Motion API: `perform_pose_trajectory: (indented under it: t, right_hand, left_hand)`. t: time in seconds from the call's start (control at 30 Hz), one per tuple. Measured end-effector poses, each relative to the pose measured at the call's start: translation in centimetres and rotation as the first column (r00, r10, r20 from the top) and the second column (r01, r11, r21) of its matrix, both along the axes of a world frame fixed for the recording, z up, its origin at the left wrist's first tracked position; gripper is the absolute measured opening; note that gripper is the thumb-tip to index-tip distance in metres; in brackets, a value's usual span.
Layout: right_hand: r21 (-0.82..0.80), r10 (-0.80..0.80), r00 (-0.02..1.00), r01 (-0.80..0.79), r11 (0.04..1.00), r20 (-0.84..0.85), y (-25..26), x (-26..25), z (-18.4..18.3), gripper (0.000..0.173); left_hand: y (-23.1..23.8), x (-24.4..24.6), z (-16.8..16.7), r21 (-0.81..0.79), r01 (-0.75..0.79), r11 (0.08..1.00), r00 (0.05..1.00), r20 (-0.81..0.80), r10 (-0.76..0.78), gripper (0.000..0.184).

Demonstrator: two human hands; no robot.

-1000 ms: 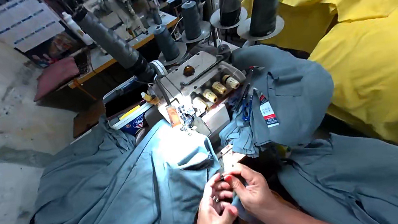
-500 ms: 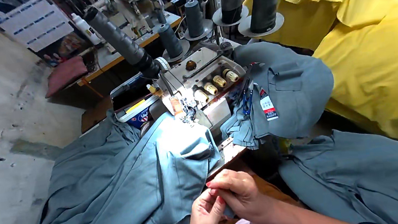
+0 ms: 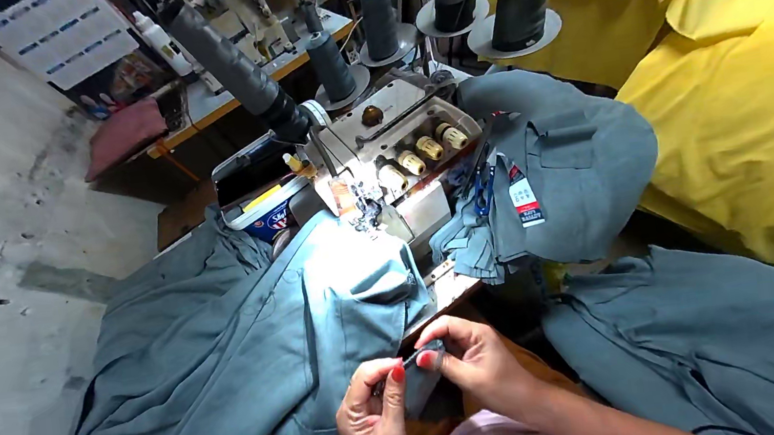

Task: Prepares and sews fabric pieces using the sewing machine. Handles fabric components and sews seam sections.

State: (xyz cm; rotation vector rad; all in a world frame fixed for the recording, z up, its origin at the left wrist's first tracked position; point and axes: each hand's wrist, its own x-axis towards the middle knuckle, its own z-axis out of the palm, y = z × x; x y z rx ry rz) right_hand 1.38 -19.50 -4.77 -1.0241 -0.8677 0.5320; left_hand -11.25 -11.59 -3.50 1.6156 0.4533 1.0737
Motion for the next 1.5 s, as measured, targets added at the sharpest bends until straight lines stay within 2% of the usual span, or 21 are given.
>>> perform_pose_trajectory:
  t: [0.1,0.17,0.23,0.33,0.5,0.57,0.67,0.73,0.83,0.93,1.0,1.07,1.1,1.13,1.2,1.23,1.27,1.3,1.37,1.4,1.5]
  right_hand:
    - [-0.046,-0.019,0.991,0.012,0.999,-0.134,0.0,-0.2,0.5,0.009]
    - [-0.003,0.001,0.994,-0.001,1.0,-0.111,-0.3,-0.2,0.8,0.011]
    - [0.08,0.067,0.997,-0.065,0.995,-0.029,-0.5,-0.2,0.7,0.013]
    - [0.152,0.136,0.989,-0.144,0.978,0.061,-0.4,-0.4,0.4,0.007]
    - [0.161,0.253,0.965,-0.24,0.957,-0.072,-0.4,-1.1,0.0,0.011]
    - [0.142,0.265,0.962,-0.255,0.956,-0.058,-0.3,-1.0,-0.2,0.011]
    - [0.105,0.155,0.977,-0.172,0.979,0.149,-0.1,-0.8,-0.7,0.012]
    - [0.107,0.062,0.958,-0.096,0.99,0.282,0.0,-0.5,-0.9,0.014]
    - [0.074,0.088,0.981,-0.102,0.992,0.174,-0.2,0.0,0.0,0.012]
    - [-0.182,0.263,0.962,-0.245,0.952,0.081,-0.9,1.5,1.3,0.019]
    - [-0.314,0.41,0.909,-0.37,0.874,0.071,-1.0,2.3,1.6,0.019]
    - [-0.309,0.377,0.924,-0.341,0.888,0.063,-1.0,2.0,1.4,0.021]
    - [-0.289,0.319,0.947,-0.296,0.911,0.035,-0.8,1.8,1.3,0.019]
    - [-0.287,0.257,0.966,-0.247,0.926,-0.001,-0.6,1.7,1.5,0.017]
    - [-0.319,0.169,0.983,-0.184,0.93,-0.075,-0.2,1.8,2.1,0.013]
    - [-0.34,0.147,0.982,-0.179,0.923,-0.117,0.0,1.8,2.4,0.012]
    - [-0.356,0.136,0.978,-0.184,0.916,-0.156,0.1,1.9,2.5,0.011]
    - [-0.364,0.132,0.976,-0.189,0.912,-0.174,0.3,2.0,2.5,0.011]
    - [-0.38,0.142,0.978,-0.19,0.905,-0.15,0.5,2.4,2.3,0.009]
    - [-0.399,0.157,0.98,-0.192,0.897,-0.118,0.6,2.7,2.2,0.009]
    - [-0.477,0.292,0.956,-0.261,0.839,-0.01,0.6,4.1,2.0,0.012]
  left_hand:
    - [0.3,-0.1,-0.3,-0.069,0.076,0.995,0.996,0.062,-0.071,0.012]
    - [0.6,-0.5,-0.5,-0.219,0.267,0.939,0.954,0.195,-0.226,0.019]
    - [0.8,-0.5,-0.6,-0.297,0.446,0.844,0.878,0.325,-0.35,0.024]
    - [0.8,-0.1,-1.2,-0.25,0.518,0.818,0.839,0.334,-0.429,0.021]
    - [1.1,0.1,-1.4,-0.212,0.587,0.781,0.796,0.326,-0.509,0.018]
    - [1.4,0.1,-1.4,-0.173,0.608,0.775,0.781,0.304,-0.545,0.016]
    - [2.1,0.1,-1.5,-0.084,0.555,0.827,0.822,0.203,-0.531,0.01]
    - [2.8,0.1,-1.3,0.002,0.51,0.86,0.857,0.08,-0.509,0.014]
    - [4.0,-0.2,0.0,0.022,0.48,0.877,0.877,0.018,-0.481,0.008]
    - [5.1,-0.5,1.3,0.091,0.437,0.895,0.898,-0.096,-0.429,0.013]
    - [5.3,-0.2,1.2,0.244,0.344,0.907,0.928,-0.232,-0.29,0.011]
    - [4.7,0.4,0.3,0.364,0.134,0.922,0.961,-0.276,-0.031,0.017]
    - [4.2,0.6,-0.1,0.327,0.044,0.944,0.965,-0.257,0.044,0.021]
    - [3.7,0.6,-0.5,0.21,0.021,0.977,0.981,-0.193,0.02,0.023]
    - [2.4,0.2,-1.3,-0.024,0.171,0.985,0.985,-0.02,-0.171,0.038]
    - [1.9,0.1,-1.9,-0.033,0.237,0.971,0.971,0.018,-0.236,0.046]
    - [1.5,0.1,-2.4,0.014,0.266,0.964,0.964,0.023,-0.266,0.051]
    - [1.6,0.1,-2.9,0.098,0.255,0.962,0.967,0.006,-0.256,0.048]
    - [2.7,0.1,-3.3,0.303,0.19,0.934,0.982,-0.06,-0.181,0.021]
    - [3.4,0.0,-3.0,0.384,0.179,0.906,0.984,-0.094,-0.154,0.015]
    - [5.2,-0.3,-1.2,0.56,0.236,0.795,0.96,-0.261,-0.101,0.018]
